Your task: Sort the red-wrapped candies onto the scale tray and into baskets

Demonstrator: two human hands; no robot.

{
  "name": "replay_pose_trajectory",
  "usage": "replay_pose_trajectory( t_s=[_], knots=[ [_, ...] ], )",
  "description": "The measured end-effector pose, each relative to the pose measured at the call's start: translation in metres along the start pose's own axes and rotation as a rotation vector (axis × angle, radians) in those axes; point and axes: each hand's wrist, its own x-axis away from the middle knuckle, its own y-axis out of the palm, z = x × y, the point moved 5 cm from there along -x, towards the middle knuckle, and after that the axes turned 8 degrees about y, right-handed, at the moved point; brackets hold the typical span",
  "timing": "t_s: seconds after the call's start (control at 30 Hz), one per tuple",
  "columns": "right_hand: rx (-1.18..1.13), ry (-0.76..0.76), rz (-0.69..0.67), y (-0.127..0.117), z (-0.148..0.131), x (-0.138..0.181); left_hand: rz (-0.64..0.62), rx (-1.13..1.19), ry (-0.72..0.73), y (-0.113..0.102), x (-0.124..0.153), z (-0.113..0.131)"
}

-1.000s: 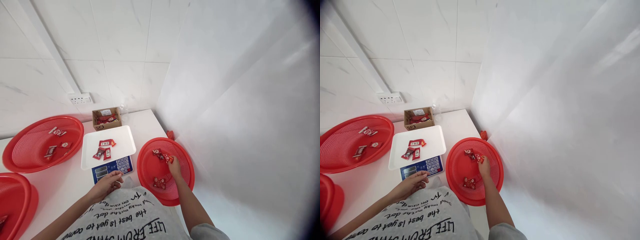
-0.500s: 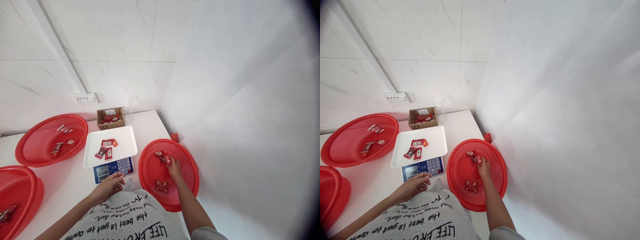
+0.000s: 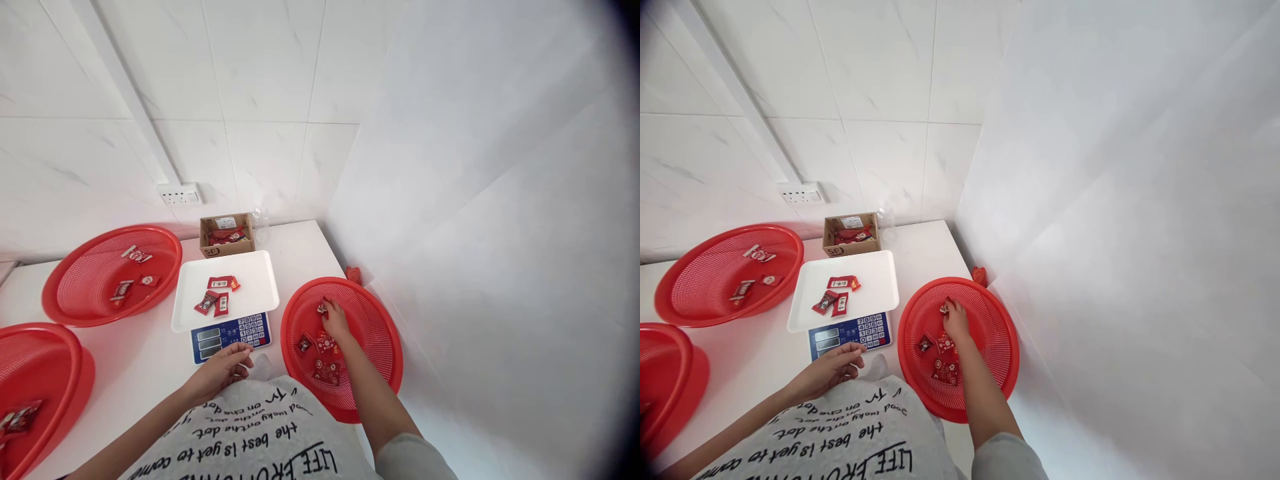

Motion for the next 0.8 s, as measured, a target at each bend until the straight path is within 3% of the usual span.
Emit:
replay_pose_trajectory(
  t_s=[0.23,0.5,0.67,0.8],
  knots=[
    [0.016,0.025,-0.015,0.017,-0.011,0.003,0.003,0.009,0.018,-0.009,0.0,-0.001],
    [-0.228,0.08,0.034,0.003,-0.01,0.04,0.019,0.036,-0.003,-0.012,0.006,0.004],
    [-0.668,0.098,-0.117,0.004,-0.061,0.083,-0.016,0.012,-0.015,-0.015,0.007,0.003],
    [-0.779,0.041,-0.264,0.021,-0.127,0.107,-0.064,-0.039,0.015,-0.016,0.009,0.006]
  ],
)
